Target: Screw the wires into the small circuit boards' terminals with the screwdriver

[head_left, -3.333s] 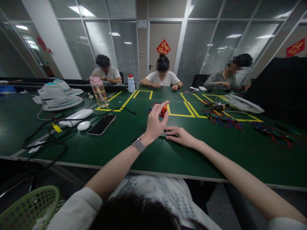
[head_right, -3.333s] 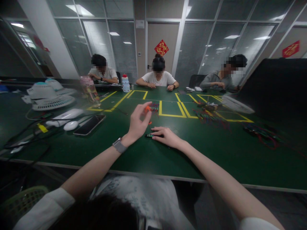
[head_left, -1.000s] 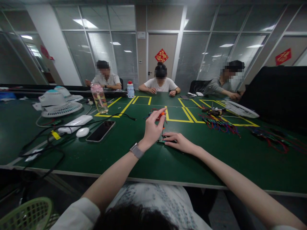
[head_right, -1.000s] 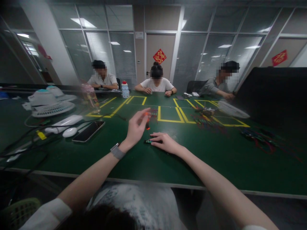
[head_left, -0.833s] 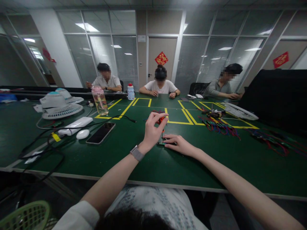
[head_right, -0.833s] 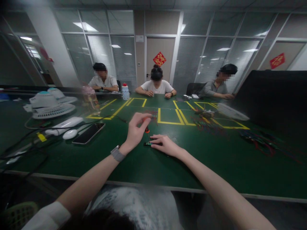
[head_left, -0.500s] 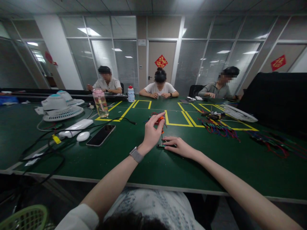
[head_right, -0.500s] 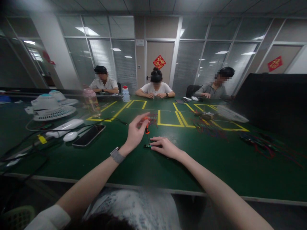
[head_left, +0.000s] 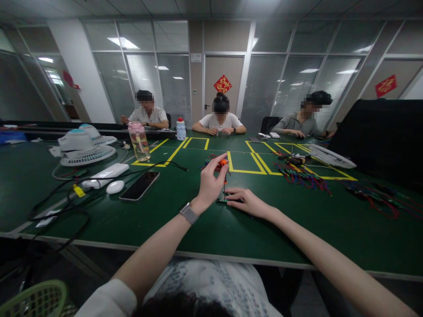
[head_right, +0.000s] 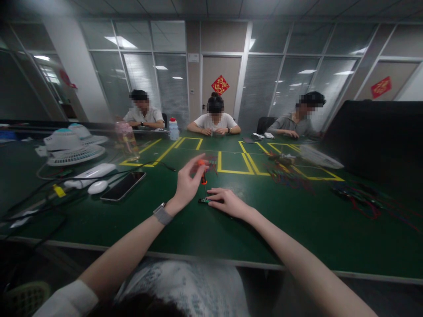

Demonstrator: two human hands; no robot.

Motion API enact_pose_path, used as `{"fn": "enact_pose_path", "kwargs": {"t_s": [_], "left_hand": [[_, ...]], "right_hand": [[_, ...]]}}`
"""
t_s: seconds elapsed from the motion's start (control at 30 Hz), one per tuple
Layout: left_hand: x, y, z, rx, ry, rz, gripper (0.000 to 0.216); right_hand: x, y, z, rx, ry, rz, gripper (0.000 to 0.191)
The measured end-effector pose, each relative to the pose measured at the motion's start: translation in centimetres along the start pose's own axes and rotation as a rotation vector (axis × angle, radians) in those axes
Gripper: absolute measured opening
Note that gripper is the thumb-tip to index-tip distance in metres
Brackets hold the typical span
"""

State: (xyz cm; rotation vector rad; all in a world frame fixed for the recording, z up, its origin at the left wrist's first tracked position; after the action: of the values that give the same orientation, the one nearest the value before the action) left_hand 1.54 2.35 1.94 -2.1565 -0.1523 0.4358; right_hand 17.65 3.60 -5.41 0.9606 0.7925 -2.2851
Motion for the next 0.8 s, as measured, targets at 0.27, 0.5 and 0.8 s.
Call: {"fn": "enact_pose_path", "kwargs": {"t_s": [0.27,0.5,0.8], "left_hand": [[-0.5,0.0,-0.5,0.033,-0.117,-0.029,0.029],[0.0,0.1,0.3,-0.045,0.033,-0.002,0.032],[-0.5,-0.1,-0.6,0.047,-0.083,-0.065,0.016]], "right_hand": [[-0.1,0.0,0.4,-0.001,-0.005,-0.001,0.034],[-0.1,0.1,0.4,-0.005,0.0,0.002,0.034],[0.0,0.0,0.4,-0.004,0.002,-0.009,0.033]]}}
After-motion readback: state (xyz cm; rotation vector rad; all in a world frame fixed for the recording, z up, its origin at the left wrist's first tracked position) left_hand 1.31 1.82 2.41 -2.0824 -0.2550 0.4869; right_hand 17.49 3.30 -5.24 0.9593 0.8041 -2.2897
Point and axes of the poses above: each hand's wrist, its own y-axis away from the middle knuckle, its own x-axis out of the palm, z = x × y, the point moved 3 cm from there along -y, towards the middle knuckle, and after that the axes turned 9 degrees about -y, right-handed, at the moved point
